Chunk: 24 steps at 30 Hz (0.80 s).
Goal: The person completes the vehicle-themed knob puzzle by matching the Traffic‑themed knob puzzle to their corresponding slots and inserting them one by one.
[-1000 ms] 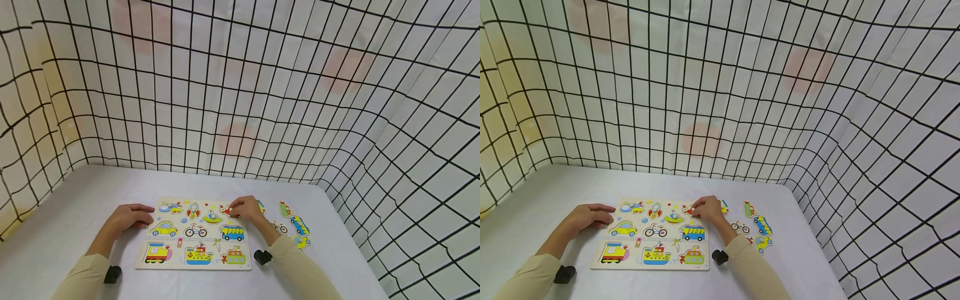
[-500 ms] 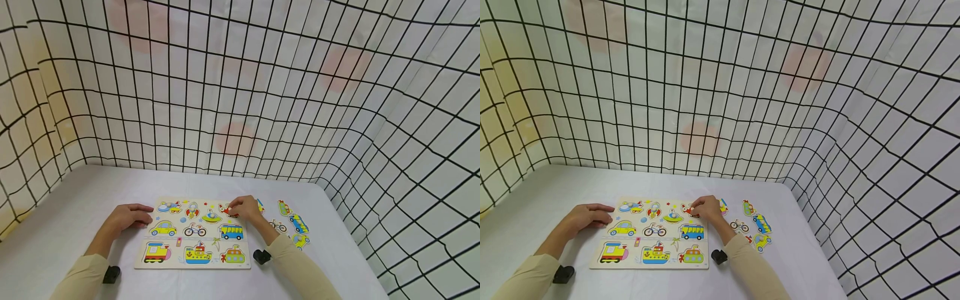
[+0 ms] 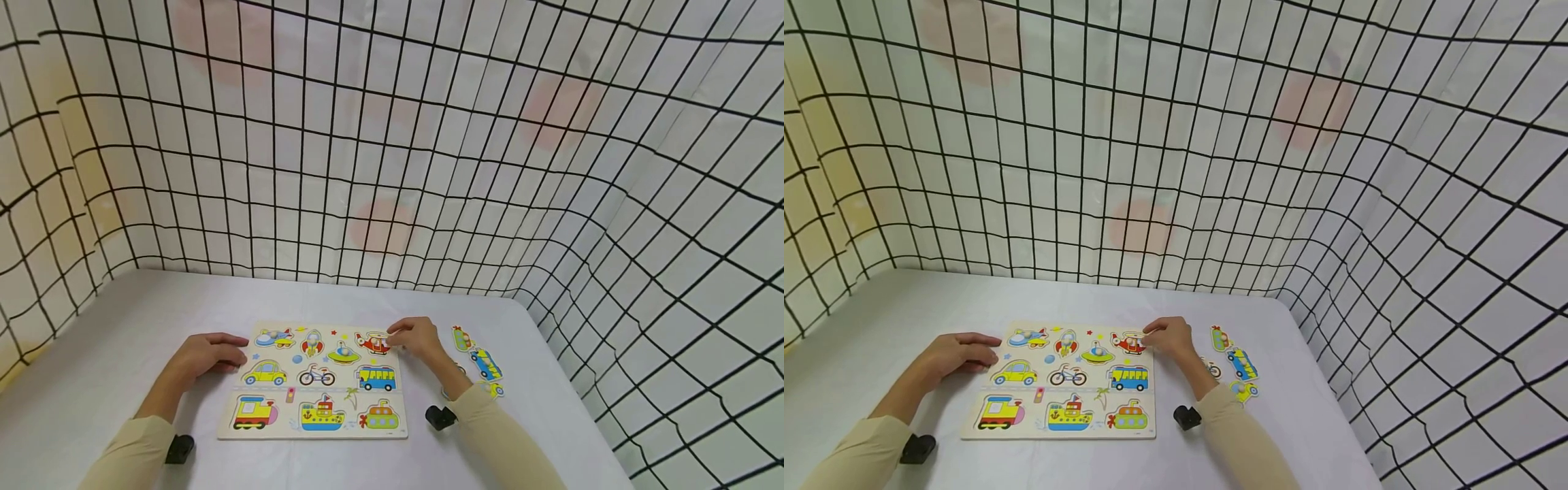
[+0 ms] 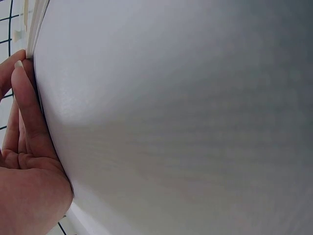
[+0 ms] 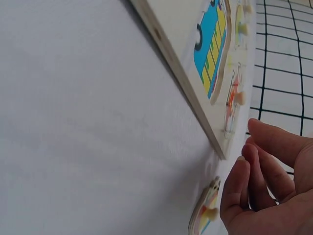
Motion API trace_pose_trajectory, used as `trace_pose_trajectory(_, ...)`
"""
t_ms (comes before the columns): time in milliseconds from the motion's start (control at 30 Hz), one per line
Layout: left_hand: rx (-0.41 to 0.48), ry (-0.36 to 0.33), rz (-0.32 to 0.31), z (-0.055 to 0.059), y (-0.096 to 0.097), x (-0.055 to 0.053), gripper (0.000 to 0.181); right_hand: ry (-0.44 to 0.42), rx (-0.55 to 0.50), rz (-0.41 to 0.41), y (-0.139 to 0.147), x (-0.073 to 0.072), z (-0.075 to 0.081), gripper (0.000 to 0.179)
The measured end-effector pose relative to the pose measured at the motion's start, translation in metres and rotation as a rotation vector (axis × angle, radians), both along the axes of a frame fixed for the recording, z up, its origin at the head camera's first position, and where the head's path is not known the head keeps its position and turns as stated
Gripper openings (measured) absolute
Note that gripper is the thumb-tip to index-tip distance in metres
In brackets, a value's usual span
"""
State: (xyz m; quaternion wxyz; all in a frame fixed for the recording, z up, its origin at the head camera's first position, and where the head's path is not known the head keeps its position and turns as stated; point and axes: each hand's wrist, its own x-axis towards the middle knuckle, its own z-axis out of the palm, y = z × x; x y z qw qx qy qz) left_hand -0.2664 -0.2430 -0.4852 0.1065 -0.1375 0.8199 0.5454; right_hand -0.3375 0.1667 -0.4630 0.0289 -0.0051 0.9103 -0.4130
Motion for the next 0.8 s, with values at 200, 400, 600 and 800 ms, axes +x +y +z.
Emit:
trace_pose_trajectory(200, -0.007, -0.005, -0.009, -0.001, -0.001, 0.001, 0.054, -0.015, -0.014, -0.011, 0.018, 0.000, 0.003, 0.017)
trace_pose_trajectory(400, -0.008, -0.008, -0.017, 0.003, 0.001, 0.003, 0.054, -0.012, 0.007, -0.005, 0.038, 0.001, 0.007, 0.019)
trace_pose_trajectory(600, -0.021, -0.015, -0.023, 0.005, 0.000, 0.002, 0.055, -0.029, 0.009, 0.008, 0.059, 0.008, 0.015, 0.023)
trace_pose_trajectory(800, -0.010, -0.019, -0.022, 0.004, -0.001, 0.001, 0.056, -0.029, 0.021, -0.006, 0.086, 0.012, 0.017, 0.023)
